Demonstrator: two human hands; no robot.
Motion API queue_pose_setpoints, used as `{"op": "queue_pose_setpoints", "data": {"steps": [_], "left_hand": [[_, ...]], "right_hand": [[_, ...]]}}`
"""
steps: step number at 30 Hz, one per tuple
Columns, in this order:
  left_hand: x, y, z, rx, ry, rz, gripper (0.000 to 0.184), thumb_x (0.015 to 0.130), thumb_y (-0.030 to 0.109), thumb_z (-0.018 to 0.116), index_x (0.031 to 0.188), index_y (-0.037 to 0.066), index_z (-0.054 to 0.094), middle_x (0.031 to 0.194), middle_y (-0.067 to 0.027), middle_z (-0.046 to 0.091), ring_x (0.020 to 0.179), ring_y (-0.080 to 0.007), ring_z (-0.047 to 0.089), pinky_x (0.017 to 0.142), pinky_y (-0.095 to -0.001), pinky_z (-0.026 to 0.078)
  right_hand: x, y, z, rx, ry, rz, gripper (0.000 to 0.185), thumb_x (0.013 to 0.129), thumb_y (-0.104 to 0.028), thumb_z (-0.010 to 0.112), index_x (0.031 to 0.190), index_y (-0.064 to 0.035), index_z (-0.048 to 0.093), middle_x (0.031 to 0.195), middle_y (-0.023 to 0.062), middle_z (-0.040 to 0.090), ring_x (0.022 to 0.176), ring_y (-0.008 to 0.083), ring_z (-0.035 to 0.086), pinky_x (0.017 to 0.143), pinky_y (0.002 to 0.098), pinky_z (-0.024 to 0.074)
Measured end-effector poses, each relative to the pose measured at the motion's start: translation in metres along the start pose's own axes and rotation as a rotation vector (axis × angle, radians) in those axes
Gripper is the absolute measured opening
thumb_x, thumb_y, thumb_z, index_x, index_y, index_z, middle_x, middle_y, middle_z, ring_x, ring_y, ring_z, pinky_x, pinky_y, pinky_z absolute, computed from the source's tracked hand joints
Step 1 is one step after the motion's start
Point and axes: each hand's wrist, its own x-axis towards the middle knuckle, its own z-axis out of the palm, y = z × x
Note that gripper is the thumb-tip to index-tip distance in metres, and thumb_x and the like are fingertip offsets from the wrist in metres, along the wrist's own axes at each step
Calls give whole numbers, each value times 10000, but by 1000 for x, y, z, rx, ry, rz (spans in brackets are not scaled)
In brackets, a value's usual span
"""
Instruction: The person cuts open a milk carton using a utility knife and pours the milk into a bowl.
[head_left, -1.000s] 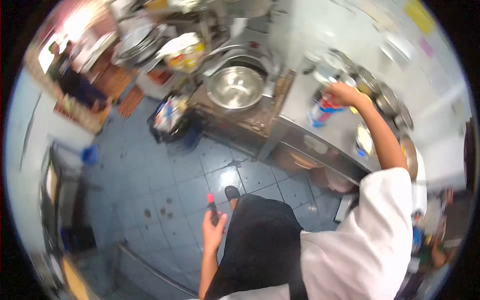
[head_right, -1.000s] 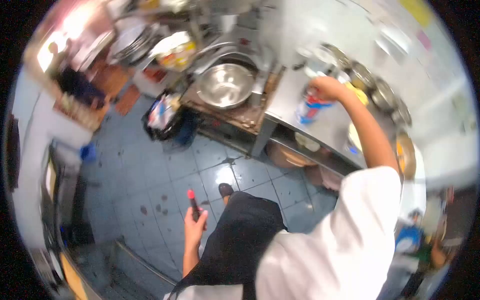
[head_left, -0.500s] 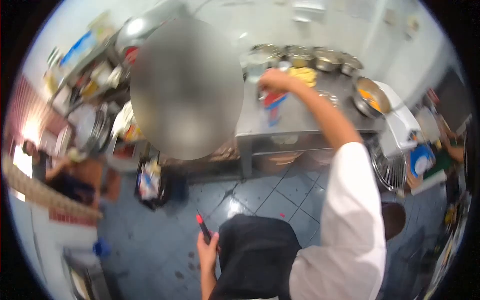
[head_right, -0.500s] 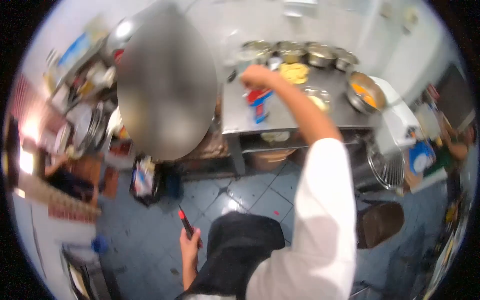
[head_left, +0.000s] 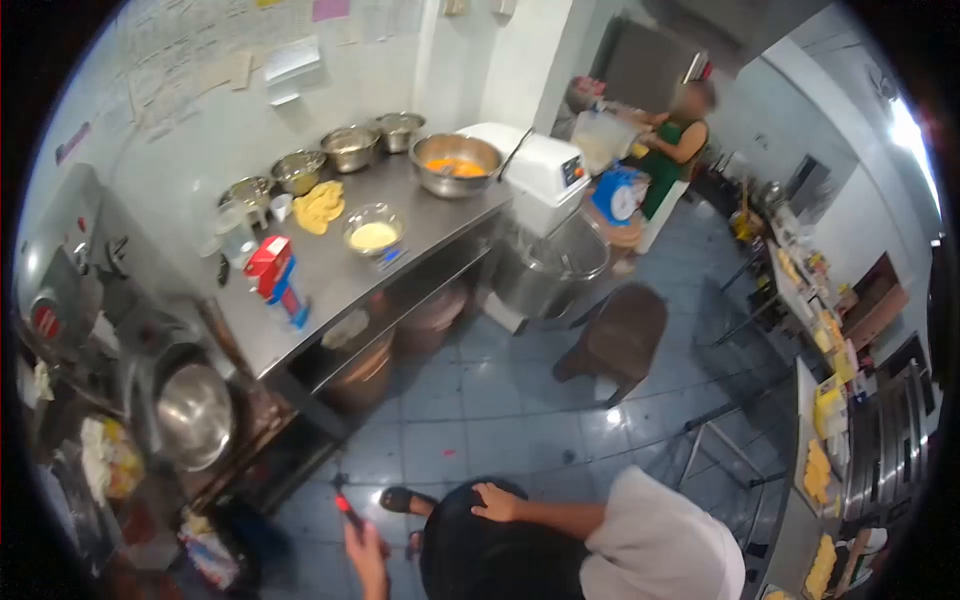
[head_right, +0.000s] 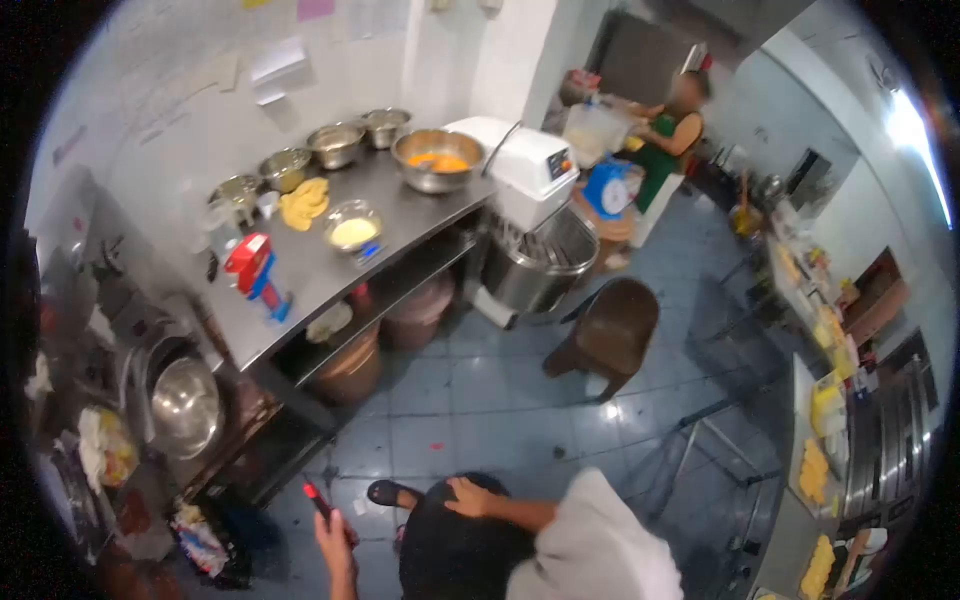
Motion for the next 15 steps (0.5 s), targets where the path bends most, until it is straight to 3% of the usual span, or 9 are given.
{"op": "queue_pose_setpoints", "data": {"steps": [2, 6, 9, 11, 13, 15], "left_hand": [[18, 0, 9, 15, -67, -4, 197, 963, 298, 494, 943, 103, 469, 595, 15, 419, 439, -89, 424, 393, -243, 328], [36, 15, 62, 4, -144, 46, 279, 980, 351, 446, 967, 80, 510, 613, -8, 455, 437, -107, 434, 408, -258, 347], [31, 41, 118, 129, -221, -32, 328, 980, 378, 439, 929, 62, 512, 643, -25, 496, 468, -117, 490, 404, -264, 386], [27, 44, 149, 324, -290, 41, 392, 979, 408, 428, 941, 30, 525, 671, -47, 529, 496, -134, 539, 420, -276, 419], [32, 27, 177, 583, -368, 228, 427, 975, 435, 423, 950, 20, 519, 690, -54, 536, 490, -142, 542, 430, -273, 440], [18, 29, 223, 377, -514, -153, 421, 984, 425, 410, 1107, 43, 537, 782, -28, 520, 592, -103, 502, 494, -258, 410]], "right_hand": [[-13, 38, 16, -77, 485, -140, 355, 895, -266, 557, 1168, -47, 497, 1120, 163, 530, 1057, 366, 530, 903, 463, 426], [-21, 51, 28, 240, 563, -194, 277, 915, -259, 533, 1097, -50, 521, 1024, 153, 547, 990, 360, 546, 838, 453, 438], [-43, 14, -15, 211, 515, -470, 294, 938, -218, 508, 1180, -51, 492, 1069, 174, 544, 1028, 340, 544, 855, 426, 447], [-58, -11, -39, 596, 576, -504, 384, 940, -273, 525, 1246, -51, 458, 1123, 184, 530, 1064, 341, 537, 892, 412, 442], [-90, -13, -88, 509, 738, -585, 454, 935, -308, 546, 1291, -51, 430, 1160, 189, 513, 1093, 338, 529, 919, 402, 438], [-92, 19, -119, 326, 1012, -743, 461, 894, -288, 613, 1270, -62, 474, 1195, 140, 495, 1076, 316, 548, 897, 379, 469]]}}
